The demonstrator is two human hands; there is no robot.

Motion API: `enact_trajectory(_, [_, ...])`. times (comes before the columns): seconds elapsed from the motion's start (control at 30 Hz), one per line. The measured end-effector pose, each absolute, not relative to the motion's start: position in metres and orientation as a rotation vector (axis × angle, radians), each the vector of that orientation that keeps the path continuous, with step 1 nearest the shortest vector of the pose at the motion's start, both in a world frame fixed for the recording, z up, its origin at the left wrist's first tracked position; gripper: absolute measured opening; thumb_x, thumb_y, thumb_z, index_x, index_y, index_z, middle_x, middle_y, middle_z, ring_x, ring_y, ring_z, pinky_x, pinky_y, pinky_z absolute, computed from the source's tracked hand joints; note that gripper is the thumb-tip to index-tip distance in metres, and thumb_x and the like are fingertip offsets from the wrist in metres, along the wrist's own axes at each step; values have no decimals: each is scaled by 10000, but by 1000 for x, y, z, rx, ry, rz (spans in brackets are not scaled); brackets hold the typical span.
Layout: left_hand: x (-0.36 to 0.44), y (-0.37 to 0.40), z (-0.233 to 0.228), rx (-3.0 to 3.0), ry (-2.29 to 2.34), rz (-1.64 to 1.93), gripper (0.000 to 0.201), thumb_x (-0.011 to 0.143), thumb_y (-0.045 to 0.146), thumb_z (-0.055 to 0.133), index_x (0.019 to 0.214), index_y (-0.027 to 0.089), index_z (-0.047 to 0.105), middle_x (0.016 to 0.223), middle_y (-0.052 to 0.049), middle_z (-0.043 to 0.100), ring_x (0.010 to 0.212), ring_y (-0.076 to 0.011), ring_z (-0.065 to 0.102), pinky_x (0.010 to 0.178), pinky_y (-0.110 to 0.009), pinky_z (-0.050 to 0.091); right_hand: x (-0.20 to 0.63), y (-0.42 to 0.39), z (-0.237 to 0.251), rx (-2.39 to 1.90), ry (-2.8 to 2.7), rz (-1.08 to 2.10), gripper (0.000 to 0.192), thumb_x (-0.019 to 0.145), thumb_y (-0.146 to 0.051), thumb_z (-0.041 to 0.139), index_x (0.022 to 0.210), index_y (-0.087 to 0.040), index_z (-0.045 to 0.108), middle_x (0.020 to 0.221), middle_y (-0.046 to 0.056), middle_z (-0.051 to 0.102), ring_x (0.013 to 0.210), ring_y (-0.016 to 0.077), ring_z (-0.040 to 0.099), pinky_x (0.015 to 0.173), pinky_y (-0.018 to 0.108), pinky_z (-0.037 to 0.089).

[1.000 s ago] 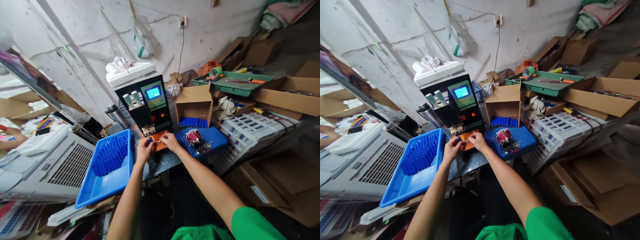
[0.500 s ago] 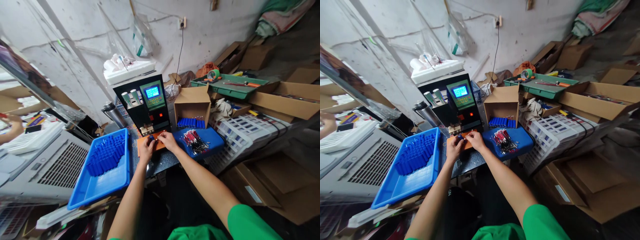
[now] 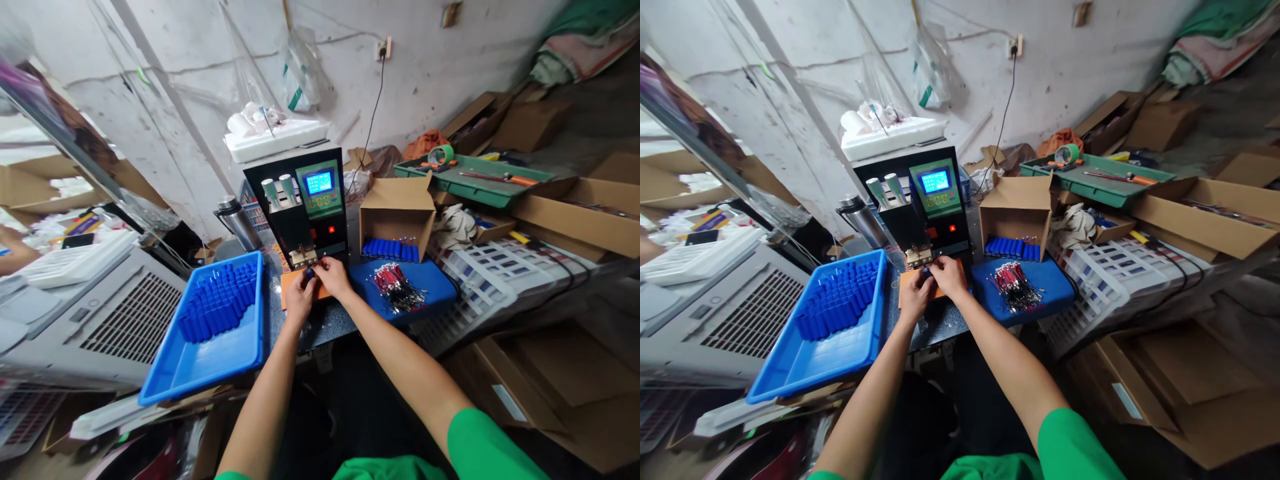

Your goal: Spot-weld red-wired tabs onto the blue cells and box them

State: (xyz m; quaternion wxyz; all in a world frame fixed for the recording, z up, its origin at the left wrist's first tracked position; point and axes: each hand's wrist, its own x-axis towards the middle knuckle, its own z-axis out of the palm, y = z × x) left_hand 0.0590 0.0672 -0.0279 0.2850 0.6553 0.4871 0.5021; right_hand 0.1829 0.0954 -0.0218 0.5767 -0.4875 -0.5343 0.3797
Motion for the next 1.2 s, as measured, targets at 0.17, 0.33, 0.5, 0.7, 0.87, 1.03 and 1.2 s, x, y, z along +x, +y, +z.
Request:
enact_trajectory(0.17, [62, 65, -24, 1744, 1328, 1369, 287, 860, 261, 598, 1106, 143, 689, 990, -67, 746, 892, -209, 686, 840, -323, 543, 183, 95, -21, -1161, -1262, 878, 188, 796, -365, 603, 706, -203, 625, 671, 1, 656, 625, 159, 577, 577, 250, 406])
enact_trajectory(0.33, [62, 65, -24, 1741, 1298, 1355, 287, 864, 264, 589, 1107, 145, 684, 1004, -66, 743, 905, -206, 684, 848, -320, 540, 183, 94, -19, -1163, -1281, 860, 184, 802, -343, 594, 685, -201, 603, 662, 2, 646, 626, 160, 567, 565, 251, 380])
enact_trajectory(0.5, [61, 65, -24, 1752, 1317, 1352, 294, 864, 279, 590, 1112, 153, 682, 976, -58, 740, 878, -203, 680, 829, -318, 539, 182, 94, -20, -1180, -1282, 840, 179, 798, -332, 601, 671, -207, 589, 670, 0, 648, 644, 163, 568, 579, 250, 388])
enact_trajectory(0.7, [60, 67, -28, 1757, 1343, 1343, 295, 864, 320, 597, 1094, 157, 687, 943, -52, 733, 847, -198, 669, 805, -311, 529, 182, 93, -18, -1182, -1285, 839, 187, 799, -341, 599, 669, -208, 585, 666, 0, 643, 636, 163, 566, 576, 250, 383])
enact_trajectory(0.87, [58, 69, -33, 1745, 1353, 1340, 316, 866, 356, 606, 1102, 163, 687, 955, -55, 734, 874, -209, 671, 816, -322, 531, 182, 93, -19, -1195, -1287, 842, 196, 803, -356, 594, 673, -210, 584, 649, -9, 623, 624, 159, 553, 567, 246, 378])
enact_trajectory(1.03, [60, 68, -32, 1733, 1337, 1340, 342, 869, 361, 609, 1141, 167, 681, 1024, -68, 740, 926, -224, 682, 859, -346, 530, 186, 89, -19, -1134, -1288, 893, 202, 808, -384, 596, 709, -208, 595, 688, 1, 649, 649, 165, 581, 606, 255, 424])
enact_trajectory(1.2, [61, 66, -30, 1719, 1288, 1355, 305, 871, 369, 596, 1074, 159, 685, 975, -63, 736, 882, -202, 678, 832, -319, 530, 196, 80, -23, -1101, -1338, 909, 163, 785, -365, 611, 778, -202, 609, 753, 13, 672, 704, 175, 614, 680, 276, 461])
